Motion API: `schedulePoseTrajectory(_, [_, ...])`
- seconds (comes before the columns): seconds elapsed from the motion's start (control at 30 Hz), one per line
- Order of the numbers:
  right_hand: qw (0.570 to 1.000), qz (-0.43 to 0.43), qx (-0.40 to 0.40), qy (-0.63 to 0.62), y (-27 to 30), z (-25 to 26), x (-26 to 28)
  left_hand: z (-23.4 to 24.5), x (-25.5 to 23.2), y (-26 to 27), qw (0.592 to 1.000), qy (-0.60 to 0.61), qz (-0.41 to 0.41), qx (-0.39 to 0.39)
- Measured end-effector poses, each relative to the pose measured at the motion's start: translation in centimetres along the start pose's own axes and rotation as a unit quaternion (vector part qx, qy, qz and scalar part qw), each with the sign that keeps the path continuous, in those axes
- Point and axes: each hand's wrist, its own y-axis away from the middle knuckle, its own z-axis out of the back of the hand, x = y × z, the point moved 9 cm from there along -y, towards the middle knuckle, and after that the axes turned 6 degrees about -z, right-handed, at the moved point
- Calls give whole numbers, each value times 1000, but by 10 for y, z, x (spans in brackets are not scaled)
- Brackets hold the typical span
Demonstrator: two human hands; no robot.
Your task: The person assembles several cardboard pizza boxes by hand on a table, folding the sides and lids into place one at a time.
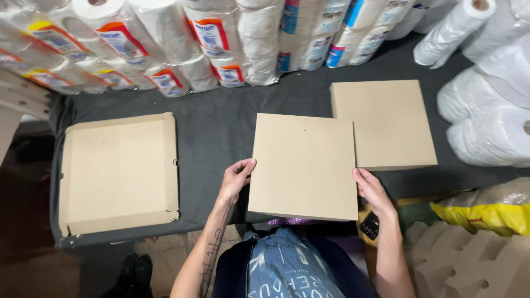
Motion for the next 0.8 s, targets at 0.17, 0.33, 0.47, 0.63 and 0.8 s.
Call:
schedulePoseTrajectory(0.17, [986,152,-9,73,14,-47,56,75,-55,21,982,-111,-148,-30])
schedulePoseTrajectory(0.33, [959,281,41,14,5,-81,75,111,-83,38,966,-56,-252,18])
schedulePoseTrajectory(0.47, [952,282,96,-75,26,-112,87,131,-101,52,962,14,-271,20])
schedulePoseTrajectory(0.63, [959,242,139,-42,32,-153,78,137,-107,61,974,0,-225,22])
schedulePoseTrajectory(0.8, [958,213,172,81,28,-189,50,166,-60,33,961,-246,-121,-37])
